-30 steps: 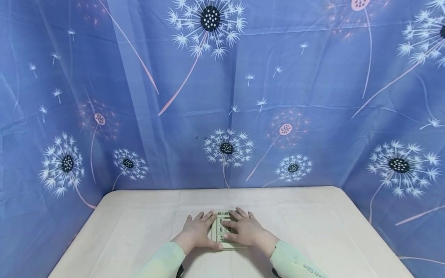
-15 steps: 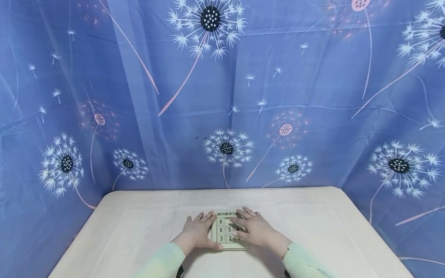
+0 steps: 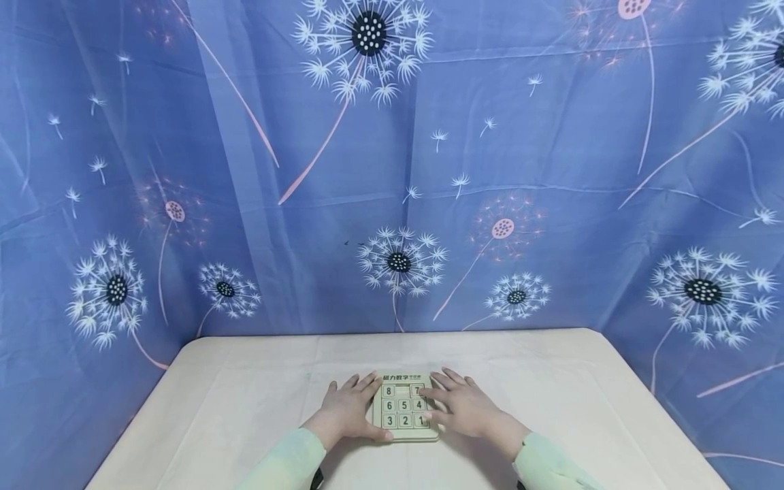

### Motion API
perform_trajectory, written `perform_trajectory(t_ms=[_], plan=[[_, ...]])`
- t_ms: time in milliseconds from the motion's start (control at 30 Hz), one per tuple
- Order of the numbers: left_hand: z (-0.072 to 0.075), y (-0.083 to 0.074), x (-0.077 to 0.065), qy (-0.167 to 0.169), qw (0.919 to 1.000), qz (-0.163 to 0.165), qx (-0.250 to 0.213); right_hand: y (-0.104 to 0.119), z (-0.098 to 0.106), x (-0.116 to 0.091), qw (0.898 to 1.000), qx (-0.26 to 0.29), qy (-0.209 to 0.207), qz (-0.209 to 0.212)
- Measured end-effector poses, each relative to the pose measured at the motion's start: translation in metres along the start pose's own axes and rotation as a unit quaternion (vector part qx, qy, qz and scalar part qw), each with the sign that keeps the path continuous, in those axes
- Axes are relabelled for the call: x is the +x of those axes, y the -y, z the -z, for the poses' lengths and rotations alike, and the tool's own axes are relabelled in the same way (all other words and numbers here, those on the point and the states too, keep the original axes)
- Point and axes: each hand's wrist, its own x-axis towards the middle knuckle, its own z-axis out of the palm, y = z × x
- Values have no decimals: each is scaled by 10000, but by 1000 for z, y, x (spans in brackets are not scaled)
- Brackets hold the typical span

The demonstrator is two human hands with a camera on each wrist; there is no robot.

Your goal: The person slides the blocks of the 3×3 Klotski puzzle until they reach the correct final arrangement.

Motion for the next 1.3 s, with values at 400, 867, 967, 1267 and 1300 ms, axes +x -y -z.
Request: perform_trajectory(t_ms=[400, 867, 967, 1267, 1300], plan=[[-2, 1, 0, -67, 10000, -36, -54, -1, 0, -1, 10000, 0, 86, -23], [-2, 2, 2, 17, 10000, -6, -59, 0, -1, -2, 9999, 114, 102, -73], [-2, 2, 2, 7, 10000, -21, -66, 0, -1, -1, 9998, 131, 104, -86], [0, 1, 1, 51, 9999, 22, -87, 2, -3, 2, 9998, 146, 99, -128], [1, 1, 1, 55, 9999, 24, -100, 2, -3, 3, 9998, 147, 93, -128]])
